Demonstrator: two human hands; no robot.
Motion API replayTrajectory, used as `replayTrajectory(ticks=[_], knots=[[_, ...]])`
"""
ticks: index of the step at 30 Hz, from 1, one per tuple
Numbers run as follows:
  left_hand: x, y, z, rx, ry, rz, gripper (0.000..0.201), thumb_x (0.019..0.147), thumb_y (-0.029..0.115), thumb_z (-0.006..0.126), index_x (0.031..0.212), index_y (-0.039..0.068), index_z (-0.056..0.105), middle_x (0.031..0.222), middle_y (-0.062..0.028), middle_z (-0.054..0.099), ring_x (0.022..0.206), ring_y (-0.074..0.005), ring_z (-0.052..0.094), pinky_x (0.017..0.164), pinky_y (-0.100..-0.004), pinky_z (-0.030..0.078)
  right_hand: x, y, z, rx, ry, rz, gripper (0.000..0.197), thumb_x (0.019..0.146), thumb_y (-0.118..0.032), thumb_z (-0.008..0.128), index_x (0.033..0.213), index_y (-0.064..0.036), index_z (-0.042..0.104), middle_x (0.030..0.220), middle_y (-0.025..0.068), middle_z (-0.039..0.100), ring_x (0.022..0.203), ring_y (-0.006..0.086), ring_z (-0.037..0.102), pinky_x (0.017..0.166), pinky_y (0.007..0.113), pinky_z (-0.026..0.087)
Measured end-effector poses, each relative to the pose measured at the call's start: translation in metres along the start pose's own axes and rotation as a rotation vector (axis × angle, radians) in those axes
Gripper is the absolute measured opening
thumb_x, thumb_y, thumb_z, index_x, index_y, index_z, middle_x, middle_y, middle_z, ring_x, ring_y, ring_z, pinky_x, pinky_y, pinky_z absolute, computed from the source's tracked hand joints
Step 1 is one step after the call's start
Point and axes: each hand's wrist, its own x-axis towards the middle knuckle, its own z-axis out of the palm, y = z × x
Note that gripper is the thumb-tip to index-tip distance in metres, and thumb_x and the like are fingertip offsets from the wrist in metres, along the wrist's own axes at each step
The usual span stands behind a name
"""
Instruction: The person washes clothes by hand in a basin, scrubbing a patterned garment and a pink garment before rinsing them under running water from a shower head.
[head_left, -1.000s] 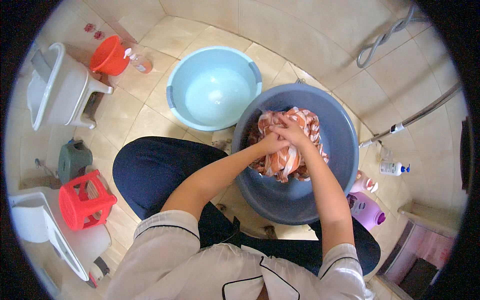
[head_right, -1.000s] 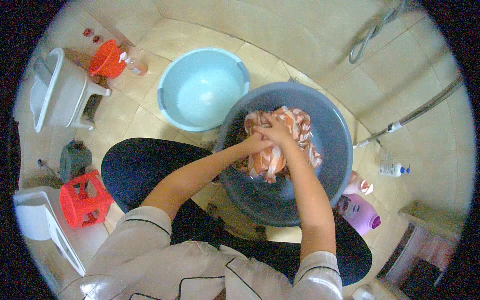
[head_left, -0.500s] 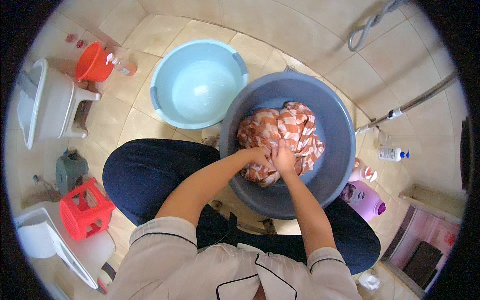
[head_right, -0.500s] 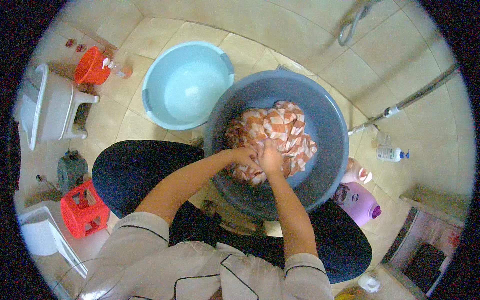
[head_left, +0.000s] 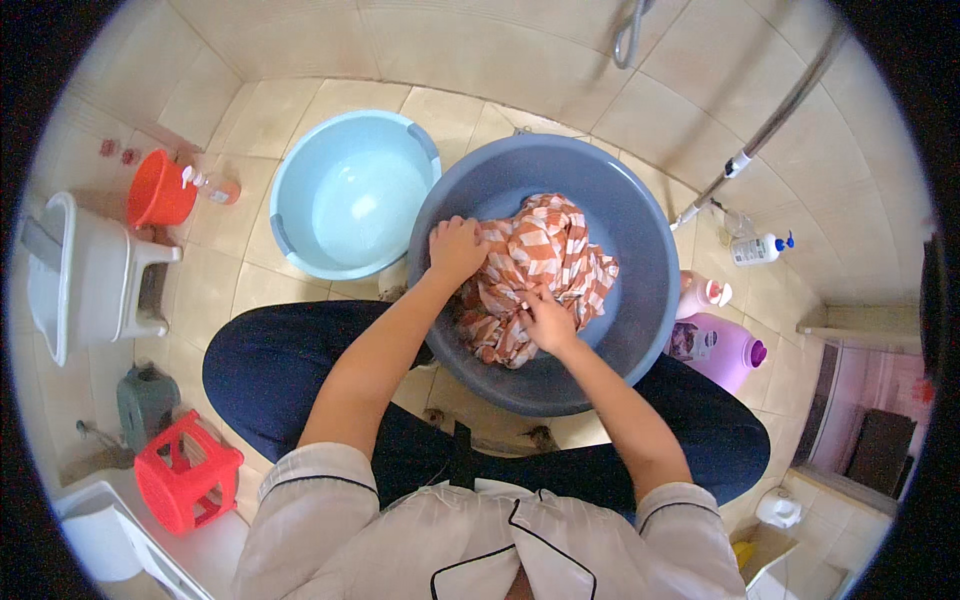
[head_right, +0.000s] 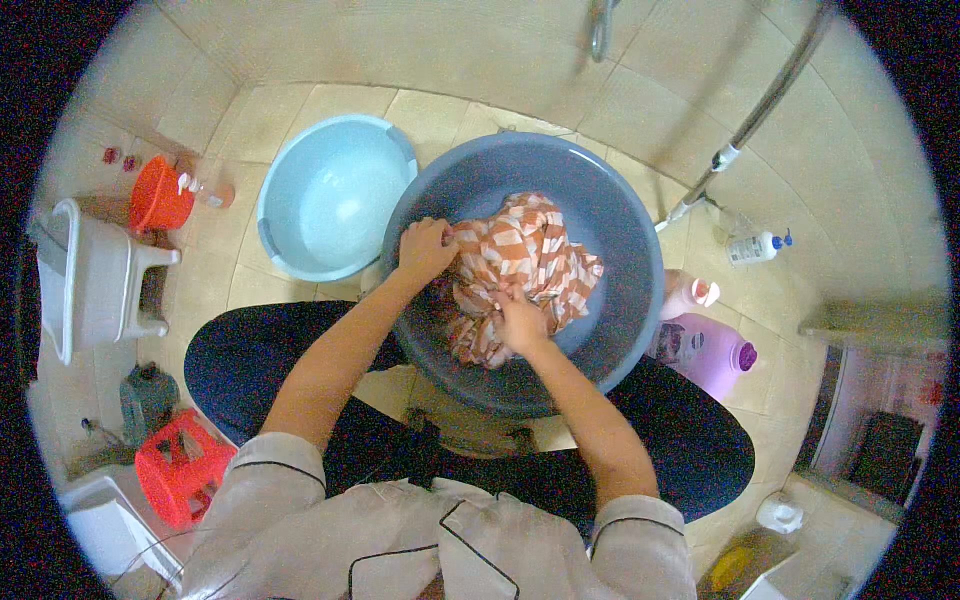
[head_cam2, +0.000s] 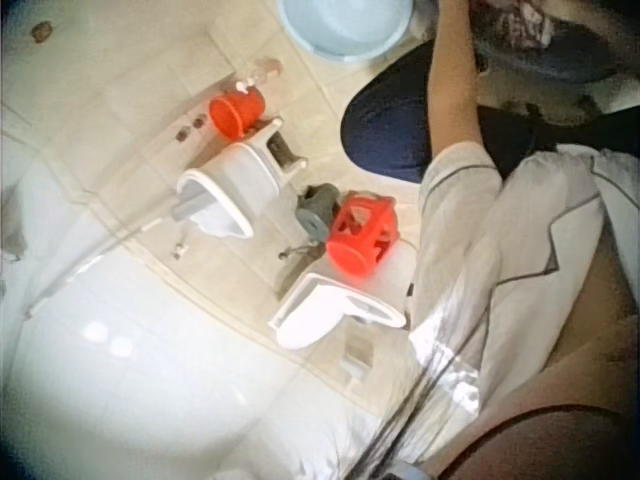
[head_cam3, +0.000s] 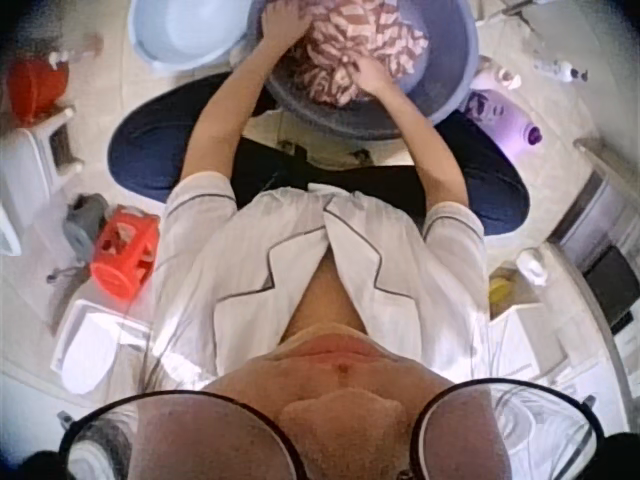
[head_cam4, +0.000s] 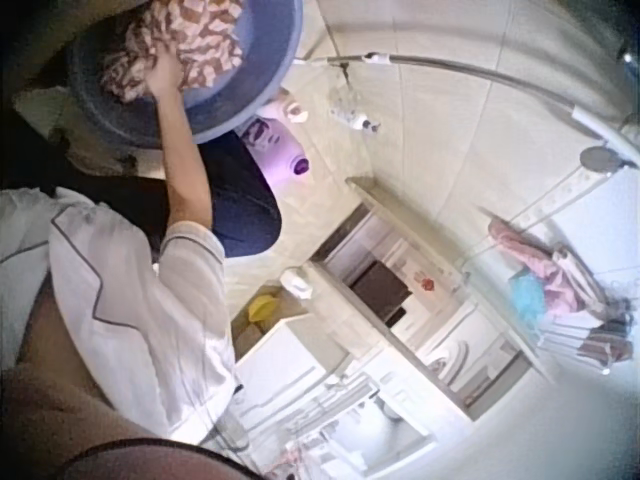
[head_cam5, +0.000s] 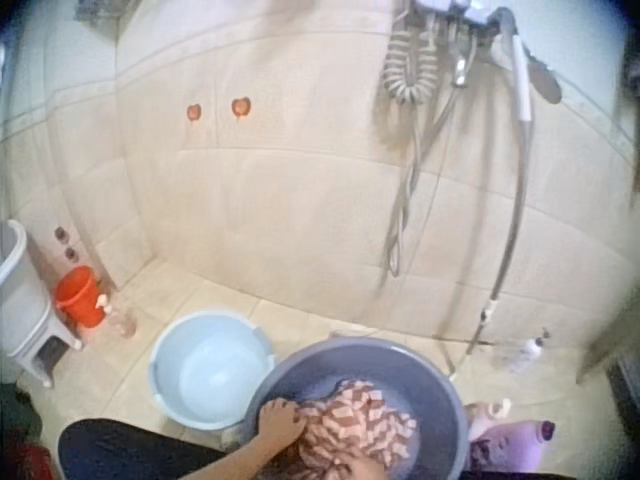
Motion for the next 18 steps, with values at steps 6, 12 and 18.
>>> replayTrajectory(ticks=[6,12,18], knots=[[-0.042,0.017,-0.012,0.013,0.210,-0.056,0.075,0.113,0.071,0.092,0.148,0.005,0.096,0.141,-0.0274,0.097,0.128,-0.0451,0.095,0.113,-0.0571,0.075,-0.040,0.055,-0.179,-0.027,0.527,0.050,0.056,0.140,-0.051,0.070,0.179,-0.0103,0.078,0.164,0.0123,0.087,0.141,0.0266,0.087,0.118,0.047,0.073],[-0.047,-0.025,-0.087,0.095,-0.051,-0.440,0.073,0.115,0.069,0.091,0.149,0.005,0.096,0.142,-0.0259,0.097,0.128,-0.0433,0.094,0.112,-0.0559,0.075,-0.066,0.079,-0.264,-0.009,0.722,0.269,0.055,0.140,-0.049,0.070,0.178,-0.0100,0.078,0.163,0.0123,0.088,0.139,0.0265,0.087,0.117,0.047,0.074],[-0.067,-0.052,-0.114,-0.106,-0.396,-0.640,0.070,0.116,0.067,0.091,0.150,0.005,0.095,0.142,-0.0245,0.097,0.127,-0.0414,0.094,0.111,-0.0547,0.075,-0.069,0.090,-0.293,0.066,0.680,0.372,0.054,0.140,-0.048,0.071,0.177,-0.0097,0.079,0.161,0.0124,0.089,0.138,0.0263,0.088,0.116,0.046,0.074]])
